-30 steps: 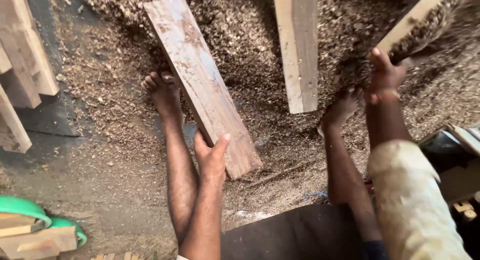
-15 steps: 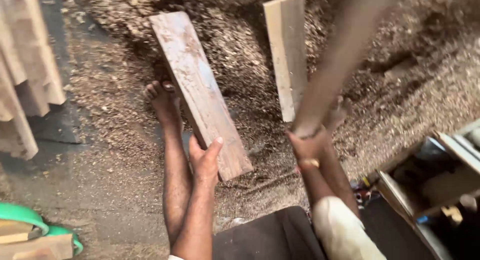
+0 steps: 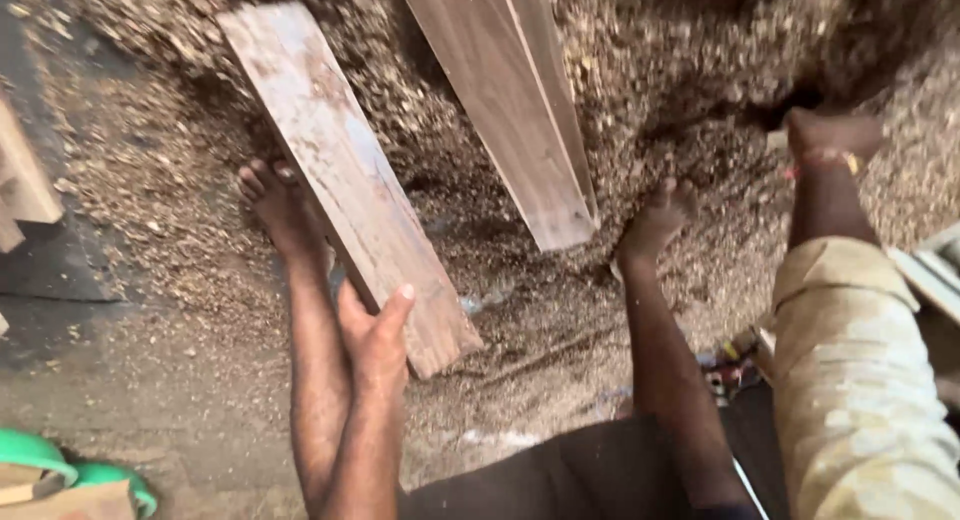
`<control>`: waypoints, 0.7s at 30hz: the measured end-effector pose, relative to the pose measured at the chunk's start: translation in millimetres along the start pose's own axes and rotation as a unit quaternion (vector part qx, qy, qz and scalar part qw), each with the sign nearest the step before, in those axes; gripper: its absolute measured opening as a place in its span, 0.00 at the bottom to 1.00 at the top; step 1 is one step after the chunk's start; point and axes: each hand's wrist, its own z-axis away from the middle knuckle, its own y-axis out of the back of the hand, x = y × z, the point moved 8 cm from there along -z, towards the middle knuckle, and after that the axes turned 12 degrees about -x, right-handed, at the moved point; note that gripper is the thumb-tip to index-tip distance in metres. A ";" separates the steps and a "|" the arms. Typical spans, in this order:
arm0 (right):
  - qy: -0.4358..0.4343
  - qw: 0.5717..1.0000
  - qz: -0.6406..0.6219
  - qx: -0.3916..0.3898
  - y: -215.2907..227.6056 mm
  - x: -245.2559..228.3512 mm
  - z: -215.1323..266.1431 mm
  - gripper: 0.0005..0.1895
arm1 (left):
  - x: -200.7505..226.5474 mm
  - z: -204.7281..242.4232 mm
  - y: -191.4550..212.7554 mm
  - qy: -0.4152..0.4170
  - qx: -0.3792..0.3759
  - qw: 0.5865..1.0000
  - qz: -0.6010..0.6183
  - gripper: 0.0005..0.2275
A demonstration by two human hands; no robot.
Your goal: Organizing and stacking wooden planks on the floor in a workshop.
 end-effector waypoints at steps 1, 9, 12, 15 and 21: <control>-0.023 1.000 -0.019 -0.003 12.2 -0.3 11.3 0.34 | 8.1 -1.0 -3.4 -0.025 -0.006 1.000 0.009 0.33; 0.288 0.584 -0.668 -0.361 28.2 117.2 176.5 0.09 | 4.3 -7.5 -1.4 -0.009 -0.011 0.999 0.029 0.32; 0.195 0.666 -0.652 -0.306 17.2 100.7 307.8 0.23 | 6.8 -5.1 -0.7 -0.020 -0.015 0.999 0.036 0.32; 0.174 0.731 -0.589 -0.298 -25.8 104.5 347.7 0.24 | 13.3 -5.0 -0.7 -0.018 -0.001 0.999 0.027 0.32; 0.219 0.860 -0.335 -0.318 -103.6 43.6 268.8 0.17 | 15.0 -6.1 2.8 0.015 0.003 1.000 -0.006 0.33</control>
